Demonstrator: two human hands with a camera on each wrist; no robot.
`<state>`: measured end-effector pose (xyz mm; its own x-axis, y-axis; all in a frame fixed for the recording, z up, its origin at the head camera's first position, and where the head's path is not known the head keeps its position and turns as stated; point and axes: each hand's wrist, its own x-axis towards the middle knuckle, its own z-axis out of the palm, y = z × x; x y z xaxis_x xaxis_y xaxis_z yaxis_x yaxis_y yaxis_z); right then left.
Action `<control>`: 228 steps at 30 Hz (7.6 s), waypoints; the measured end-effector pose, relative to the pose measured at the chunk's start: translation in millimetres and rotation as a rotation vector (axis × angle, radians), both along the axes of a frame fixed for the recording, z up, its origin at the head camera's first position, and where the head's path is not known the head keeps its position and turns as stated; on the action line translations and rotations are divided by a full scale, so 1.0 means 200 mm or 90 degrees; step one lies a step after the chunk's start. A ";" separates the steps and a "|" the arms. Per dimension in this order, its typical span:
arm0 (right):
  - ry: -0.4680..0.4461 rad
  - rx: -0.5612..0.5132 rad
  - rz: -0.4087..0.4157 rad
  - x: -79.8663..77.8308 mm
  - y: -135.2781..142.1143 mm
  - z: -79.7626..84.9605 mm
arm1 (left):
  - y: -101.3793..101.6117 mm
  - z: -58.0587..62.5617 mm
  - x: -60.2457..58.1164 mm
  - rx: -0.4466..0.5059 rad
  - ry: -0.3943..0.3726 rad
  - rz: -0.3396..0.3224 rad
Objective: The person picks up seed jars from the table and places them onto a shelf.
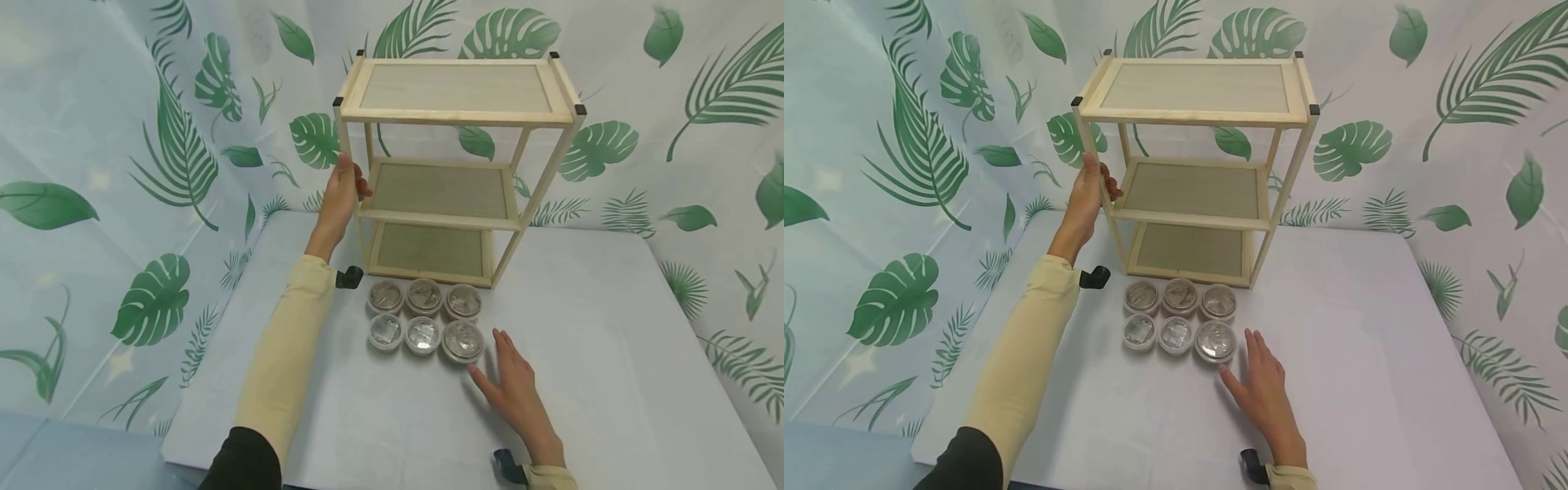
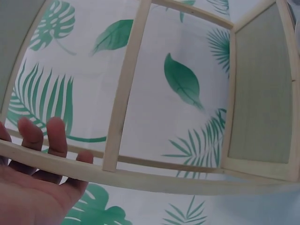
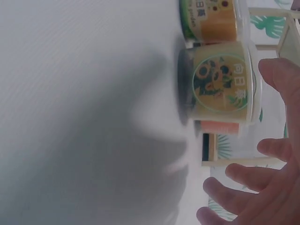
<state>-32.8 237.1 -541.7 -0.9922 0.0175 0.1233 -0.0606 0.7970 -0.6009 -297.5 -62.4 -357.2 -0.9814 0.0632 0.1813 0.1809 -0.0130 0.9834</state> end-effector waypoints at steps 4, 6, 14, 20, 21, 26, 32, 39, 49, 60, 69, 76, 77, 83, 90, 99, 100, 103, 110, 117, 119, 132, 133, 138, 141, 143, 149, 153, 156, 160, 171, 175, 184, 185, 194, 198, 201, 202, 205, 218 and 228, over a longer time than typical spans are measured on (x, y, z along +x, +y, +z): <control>0.022 -0.030 0.007 -0.02 -0.02 -0.01 | 0.01 -0.01 -0.01 0.024 0.001 -0.006; 0.025 -0.051 0.010 -0.03 -0.03 -0.01 | 0.01 -0.02 -0.01 0.030 0.007 -0.006; 0.013 -0.085 0.015 -0.07 -0.06 -0.03 | 0.03 -0.03 -0.02 0.044 0.026 -0.002; 0.034 -0.109 0.019 -0.10 -0.09 -0.03 | 0.04 -0.03 -0.03 0.059 0.037 -0.001; 0.036 -0.114 0.018 -0.10 -0.09 -0.04 | 0.04 -0.03 -0.03 0.062 0.039 -0.003; 0.029 -0.151 0.006 -0.11 -0.11 -0.05 | 0.04 -0.04 -0.04 0.062 0.045 -0.011; 0.012 -0.224 -0.026 -0.13 -0.13 -0.07 | 0.04 -0.04 -0.03 0.057 0.046 -0.006; -0.042 -0.240 -0.054 -0.14 -0.14 -0.08 | 0.04 -0.03 -0.03 0.062 0.049 -0.009; -0.050 -0.233 -0.061 -0.13 -0.13 -0.09 | 0.04 -0.05 -0.03 0.054 0.051 -0.003; -0.025 -0.220 -0.033 -0.13 -0.12 -0.09 | 0.03 -0.06 -0.03 0.040 0.057 -0.013; -0.022 -0.202 -0.032 -0.13 -0.08 -0.01 | 0.03 -0.05 -0.03 0.046 0.064 -0.014; 0.021 -0.184 -0.013 -0.14 -0.07 0.05 | 0.03 -0.04 -0.03 0.049 0.066 -0.015; 0.030 -0.181 -0.011 -0.14 -0.07 0.06 | 0.03 -0.04 -0.03 0.049 0.068 -0.018; 0.059 -0.169 0.002 -0.18 -0.07 0.15 | 0.03 -0.05 -0.03 0.046 0.066 -0.017; 0.080 -0.165 0.008 -0.25 -0.07 0.28 | 0.04 -0.05 -0.04 0.056 0.064 -0.017; 0.117 -0.151 0.031 -0.37 -0.08 0.48 | 0.04 -0.05 -0.04 0.056 0.073 -0.008; 0.118 -0.150 0.033 -0.38 -0.08 0.50 | 0.04 -0.05 -0.04 0.055 0.073 -0.007; 0.120 -0.153 0.037 -0.42 -0.09 0.56 | 0.04 -0.05 -0.04 0.048 0.068 -0.007; 0.165 -0.161 0.049 -0.47 -0.11 0.68 | 0.04 -0.06 -0.03 0.024 0.048 -0.008; 0.238 -0.154 0.050 -0.51 -0.13 0.84 | 0.04 -0.06 -0.03 0.020 0.064 -0.005; 0.268 -0.146 0.053 -0.52 -0.13 0.88 | 0.04 -0.06 -0.03 0.021 0.062 -0.003; 0.281 -0.137 0.079 -0.62 -0.18 1.16 | 0.04 -0.06 -0.04 0.049 0.073 -0.012; 0.277 -0.137 0.079 -0.63 -0.19 1.18 | 0.04 -0.06 -0.04 0.052 0.076 -0.012; 0.266 -0.135 0.080 -0.68 -0.23 1.28 | 0.04 -0.05 -0.04 0.052 0.079 -0.014; 0.274 -0.141 0.093 -0.70 -0.26 1.35 | 0.04 -0.05 -0.04 0.059 0.074 -0.017; 0.271 -0.152 0.100 -0.72 -0.28 1.41 | 0.04 -0.05 -0.04 0.064 0.070 -0.021; 0.264 -0.160 0.115 -0.77 -0.35 1.56 | 0.04 -0.05 -0.06 0.062 0.055 -0.020; 0.281 -0.153 0.131 -0.83 -0.39 1.65 | 0.04 -0.06 -0.07 0.066 0.055 -0.021; 0.281 -0.144 0.133 -0.86 -0.41 1.70 | 0.05 -0.06 -0.07 0.069 0.052 -0.023; 0.280 -0.116 0.132 -0.89 -0.42 1.77 | 0.04 -0.05 -0.07 0.059 0.051 -0.021; 0.274 -0.112 0.173 -1.02 -0.51 1.92 | 0.03 -0.05 -0.07 0.037 0.055 -0.007; 0.302 -0.095 0.210 -1.05 -0.54 1.96 | 0.03 -0.06 -0.07 0.039 0.059 -0.001; 0.296 -0.079 0.217 -1.11 -0.61 2.01 | 0.02 -0.09 -0.06 0.034 0.083 0.003; 0.289 -0.078 0.211 -1.12 -0.62 2.02 | 0.02 -0.09 -0.07 0.034 0.088 0.000; 0.204 -0.060 0.160 -1.20 -0.67 2.00 | 0.04 -0.06 -0.07 0.017 0.100 -0.002; 0.198 -0.040 0.152 -1.21 -0.68 1.98 | 0.05 -0.05 -0.06 0.011 0.098 0.003; 0.189 -0.040 0.145 -1.22 -0.68 1.98 | 0.05 -0.05 -0.06 0.009 0.085 0.006; 0.181 -0.039 0.139 -1.22 -0.68 1.98 | 0.05 -0.05 -0.06 0.009 0.078 0.006; 0.160 -0.041 0.124 -1.23 -0.68 1.97 | 0.05 -0.04 -0.05 0.005 0.063 0.006; 0.061 -0.048 0.048 -1.33 -0.69 1.93 | 0.06 -0.03 -0.05 0.025 0.037 0.006; 0.075 -0.054 0.043 -1.38 -0.71 1.93 | 0.07 -0.02 -0.06 0.040 0.063 -0.001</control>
